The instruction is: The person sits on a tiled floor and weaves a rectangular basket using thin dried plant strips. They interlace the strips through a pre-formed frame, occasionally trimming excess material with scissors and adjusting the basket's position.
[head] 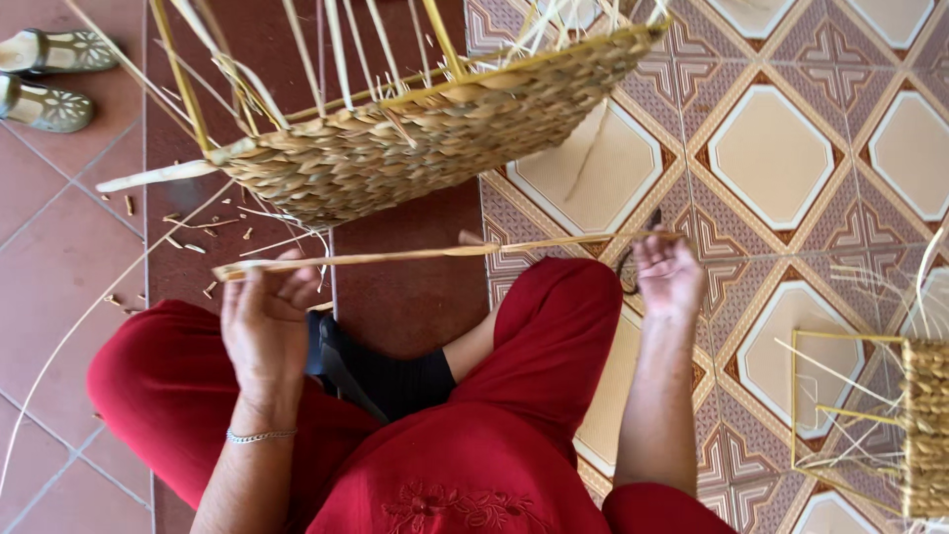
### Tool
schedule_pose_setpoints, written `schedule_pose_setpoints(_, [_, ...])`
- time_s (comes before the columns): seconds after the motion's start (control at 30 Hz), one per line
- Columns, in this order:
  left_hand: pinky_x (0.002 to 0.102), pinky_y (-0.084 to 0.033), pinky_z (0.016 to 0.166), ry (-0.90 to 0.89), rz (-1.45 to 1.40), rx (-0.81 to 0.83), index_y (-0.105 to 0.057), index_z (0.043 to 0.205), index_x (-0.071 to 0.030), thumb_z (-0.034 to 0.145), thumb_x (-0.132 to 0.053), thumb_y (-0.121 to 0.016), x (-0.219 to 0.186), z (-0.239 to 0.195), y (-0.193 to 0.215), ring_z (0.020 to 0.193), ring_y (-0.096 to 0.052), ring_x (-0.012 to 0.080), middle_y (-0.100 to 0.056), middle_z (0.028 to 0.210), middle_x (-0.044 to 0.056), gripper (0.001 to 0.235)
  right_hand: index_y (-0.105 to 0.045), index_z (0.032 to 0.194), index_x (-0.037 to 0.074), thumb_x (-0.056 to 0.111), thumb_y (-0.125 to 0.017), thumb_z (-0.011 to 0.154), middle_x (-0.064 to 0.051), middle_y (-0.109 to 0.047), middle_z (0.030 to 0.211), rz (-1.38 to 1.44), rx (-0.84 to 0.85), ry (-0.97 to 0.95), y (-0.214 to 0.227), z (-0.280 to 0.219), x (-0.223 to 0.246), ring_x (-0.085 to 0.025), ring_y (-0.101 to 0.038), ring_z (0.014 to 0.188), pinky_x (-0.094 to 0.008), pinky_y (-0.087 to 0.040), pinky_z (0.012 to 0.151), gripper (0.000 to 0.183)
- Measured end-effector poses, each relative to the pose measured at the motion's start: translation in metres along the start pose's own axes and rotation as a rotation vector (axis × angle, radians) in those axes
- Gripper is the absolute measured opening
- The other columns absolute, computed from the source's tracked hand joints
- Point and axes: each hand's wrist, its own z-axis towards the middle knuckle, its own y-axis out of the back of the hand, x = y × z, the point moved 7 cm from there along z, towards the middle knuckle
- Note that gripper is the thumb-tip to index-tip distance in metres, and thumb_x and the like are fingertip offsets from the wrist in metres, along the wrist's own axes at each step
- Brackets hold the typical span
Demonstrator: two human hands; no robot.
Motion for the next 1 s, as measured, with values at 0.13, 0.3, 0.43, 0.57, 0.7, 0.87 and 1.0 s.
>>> schedule_pose_setpoints(0.13, [0.051, -0.06, 0.105, -0.088, -0.044, -0.108, -0.049, 0.127, -0.004, 0.119, -0.018, -0.044, -0.015, 0.012, 0.051, 0.109, -0.07, 0.0334, -0.068, 0.126, 0.022, 0.016, -0.058, 0.104, 0.0, 0.005, -0.049, 0.106, -0.022, -0.073, 0.101, 0.052, -0.207, 0.114, 0.055, 0.025, 0.051, -0.032, -0.075, 0.092, -0.045, -0.068, 0.086, 0.011])
schedule_pose_setpoints(0.3, [0.051, -0.061, 0.109, -0.191, -0.036, -0.186, -0.049, 0.127, 0.001, 0.12, -0.02, -0.04, -0.029, 0.026, 0.103, 0.115, -0.071, 0.0357, -0.068, 0.128, 0.023, 0.023, -0.06, 0.107, -0.006, 0.006, -0.051, 0.104, -0.024, -0.073, 0.107, -0.032, -0.315, 0.284, 0.087, 0.052, 0.097, -0.036, -0.079, 0.1, -0.046, -0.066, 0.091, 0.015])
schedule_pose_setpoints(0.43, [0.049, -0.063, 0.109, -0.242, -0.046, -0.233, -0.05, 0.129, 0.005, 0.119, -0.019, -0.037, -0.039, 0.033, 0.128, 0.116, -0.071, 0.0364, -0.067, 0.13, 0.025, 0.03, -0.053, 0.123, -0.007, 0.014, -0.044, 0.104, -0.027, -0.07, 0.115, -0.007, -0.376, 0.384, 0.102, 0.076, 0.123, -0.039, -0.078, 0.107, -0.047, -0.063, 0.096, 0.029])
schedule_pose_setpoints(0.57, [0.049, -0.064, 0.108, -0.287, 0.025, -0.233, -0.047, 0.126, 0.004, 0.117, -0.019, -0.037, -0.043, 0.037, 0.143, 0.117, -0.071, 0.0371, -0.065, 0.128, 0.025, 0.027, -0.041, 0.135, -0.002, 0.015, -0.044, 0.104, -0.027, -0.068, 0.126, -0.174, -0.425, 0.52, 0.114, 0.094, 0.142, -0.036, -0.076, 0.118, -0.047, -0.06, 0.103, 0.036])
schedule_pose_setpoints(0.7, [0.049, -0.065, 0.108, -0.338, -0.021, -0.297, -0.05, 0.128, 0.008, 0.117, -0.022, -0.039, -0.05, 0.039, 0.165, 0.117, -0.071, 0.0365, -0.065, 0.132, 0.025, 0.033, -0.049, 0.136, 0.004, 0.014, -0.048, 0.1, -0.022, -0.066, 0.126, -0.237, -0.461, 0.629, 0.125, 0.114, 0.159, -0.035, -0.076, 0.118, -0.049, -0.057, 0.106, 0.037])
schedule_pose_setpoints(0.87, [0.05, -0.066, 0.109, -0.402, -0.133, -0.38, -0.053, 0.127, 0.012, 0.116, -0.023, -0.043, -0.07, 0.039, 0.171, 0.119, -0.074, 0.0382, -0.066, 0.128, 0.026, 0.038, -0.05, 0.13, 0.002, 0.019, -0.051, 0.107, -0.02, -0.062, 0.131, -0.366, -0.434, 0.829, 0.118, 0.114, 0.189, -0.033, -0.061, 0.131, -0.052, -0.05, 0.109, 0.029])
schedule_pose_setpoints(1.0, [0.05, -0.065, 0.106, -0.201, 0.135, -0.198, -0.05, 0.12, 0.003, 0.12, -0.014, -0.053, -0.047, 0.03, 0.111, 0.111, -0.075, 0.0348, -0.067, 0.119, 0.022, 0.018, -0.037, 0.143, -0.002, 0.003, -0.069, 0.095, -0.025, -0.051, 0.14, -0.869, -0.26, 0.691, 0.074, 0.104, 0.169, -0.036, -0.054, 0.131, -0.055, -0.06, 0.106, 0.058])
